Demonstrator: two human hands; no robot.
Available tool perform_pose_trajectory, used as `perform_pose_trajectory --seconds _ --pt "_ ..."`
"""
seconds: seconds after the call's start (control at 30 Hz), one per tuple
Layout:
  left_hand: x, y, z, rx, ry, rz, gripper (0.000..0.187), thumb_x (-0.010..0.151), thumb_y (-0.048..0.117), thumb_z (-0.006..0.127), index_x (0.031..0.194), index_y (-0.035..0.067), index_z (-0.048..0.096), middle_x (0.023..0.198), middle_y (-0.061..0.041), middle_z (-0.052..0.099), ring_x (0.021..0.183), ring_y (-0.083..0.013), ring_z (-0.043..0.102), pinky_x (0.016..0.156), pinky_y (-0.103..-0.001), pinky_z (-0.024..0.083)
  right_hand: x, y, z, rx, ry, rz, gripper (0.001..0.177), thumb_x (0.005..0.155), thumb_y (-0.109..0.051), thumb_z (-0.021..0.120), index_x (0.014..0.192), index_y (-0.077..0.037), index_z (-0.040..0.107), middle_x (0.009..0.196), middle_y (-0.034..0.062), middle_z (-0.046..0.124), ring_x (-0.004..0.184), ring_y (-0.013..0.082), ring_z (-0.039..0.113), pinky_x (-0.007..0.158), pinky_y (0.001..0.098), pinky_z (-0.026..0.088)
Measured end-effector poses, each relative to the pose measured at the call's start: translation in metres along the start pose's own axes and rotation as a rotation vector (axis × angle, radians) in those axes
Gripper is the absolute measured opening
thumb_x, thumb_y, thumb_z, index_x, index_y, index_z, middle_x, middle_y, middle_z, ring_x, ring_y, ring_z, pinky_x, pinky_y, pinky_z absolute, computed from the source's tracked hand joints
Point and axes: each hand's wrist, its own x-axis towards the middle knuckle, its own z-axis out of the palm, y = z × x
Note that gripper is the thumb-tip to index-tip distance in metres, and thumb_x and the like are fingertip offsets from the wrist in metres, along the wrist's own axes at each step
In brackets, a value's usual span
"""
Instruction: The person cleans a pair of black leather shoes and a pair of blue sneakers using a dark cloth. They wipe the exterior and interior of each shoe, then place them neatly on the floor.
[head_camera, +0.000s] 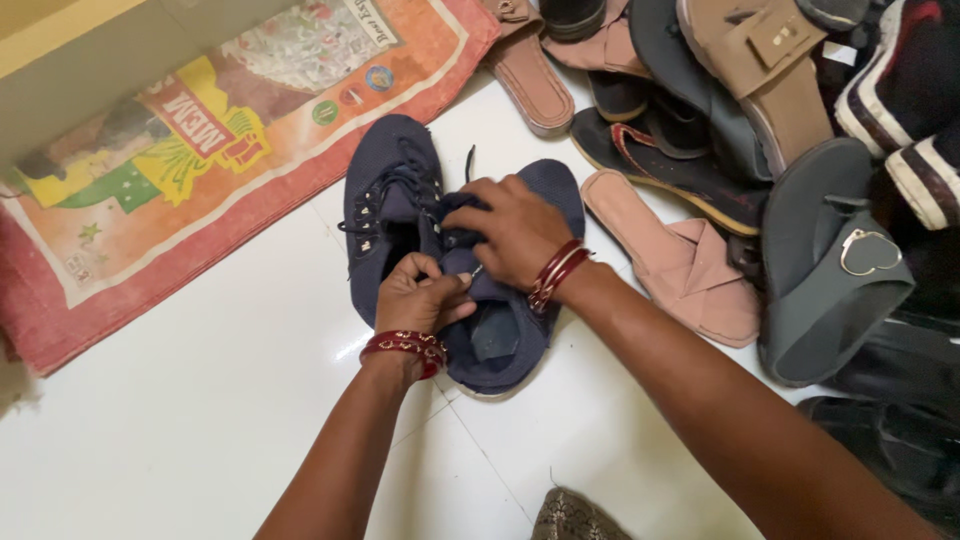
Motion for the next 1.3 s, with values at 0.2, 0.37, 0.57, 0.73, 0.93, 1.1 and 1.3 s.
perform_pose_trajectory --seconds 0.2,0.37,0.57,0.73,0.93,1.1,1.3 --pt "0.001 -0.001 -0.001 -0.008 -0.021 -0.003 0.029 0.083 -0.004 0.074 0.083 0.012 0.050 0.071 -0.003 0.066 0.064 -0.0127 0.070 0.059 -0.027 0.063 -0.035 0.042 -0.010 -0.109 0.103 0.145 0.049 0.072 -0.009 0.073 0.120 -0.021 0.074 0.132 0.0094 0.061 0.119 0.0370 0.055 0.101 0.0442 0.047" --pt "-0.003 0.003 0.001 -0.004 -0.020 -0.017 0.029 0.083 -0.004 0.073 0.084 0.013 0.050 0.073 -0.004 0.068 0.065 -0.0125 0.069 0.059 -0.027 0.062 -0.057 0.047 -0.026 -0.153 0.106 0.364 0.044 0.072 -0.008 0.073 0.115 -0.020 0.075 0.130 0.0099 0.062 0.119 0.0371 0.055 0.103 0.0442 0.047" --pt "0.000 0.000 -0.001 -0.008 -0.018 -0.028 0.026 0.082 -0.004 0.072 0.083 0.010 0.051 0.077 -0.006 0.071 0.067 -0.0145 0.073 0.060 -0.027 0.063 -0.016 0.009 -0.017 -0.042 0.264 0.059 0.041 0.075 -0.012 0.072 0.115 -0.017 0.075 0.127 0.0133 0.063 0.119 0.0370 0.057 0.100 0.0449 0.050" --pt "0.003 -0.003 0.003 0.000 0.042 -0.019 0.026 0.082 -0.004 0.072 0.082 0.011 0.051 0.072 -0.004 0.067 0.063 -0.0127 0.069 0.056 -0.028 0.062 0.016 -0.012 -0.003 -0.143 -0.112 0.055 0.040 0.075 -0.013 0.072 0.114 -0.022 0.074 0.125 0.0059 0.064 0.114 0.0322 0.058 0.094 0.0423 0.053" --pt "-0.001 0.000 0.006 -0.015 0.047 -0.014 0.029 0.081 -0.005 0.075 0.081 0.011 0.051 0.068 -0.003 0.064 0.059 -0.0115 0.066 0.053 -0.026 0.060 -0.009 0.025 -0.021 -0.220 -0.021 0.211 0.046 0.073 -0.014 0.075 0.118 -0.024 0.073 0.132 0.0056 0.060 0.118 0.0317 0.056 0.096 0.0431 0.051" --pt "-0.005 0.000 0.006 -0.011 0.054 -0.014 0.030 0.080 -0.006 0.075 0.080 0.011 0.051 0.069 -0.005 0.067 0.060 -0.0110 0.067 0.054 -0.024 0.060 -0.038 0.033 -0.022 -0.211 0.043 0.344 0.049 0.073 -0.013 0.074 0.121 -0.024 0.073 0.136 0.0059 0.059 0.121 0.0319 0.055 0.097 0.0421 0.050" --pt "0.002 -0.005 0.002 -0.008 0.005 -0.011 0.029 0.080 -0.005 0.075 0.082 0.011 0.051 0.070 -0.004 0.067 0.062 -0.0110 0.068 0.056 -0.025 0.061 -0.021 0.009 -0.020 -0.074 0.149 0.176 0.046 0.073 -0.011 0.072 0.118 -0.022 0.074 0.131 0.0066 0.062 0.118 0.0324 0.058 0.096 0.0427 0.051"
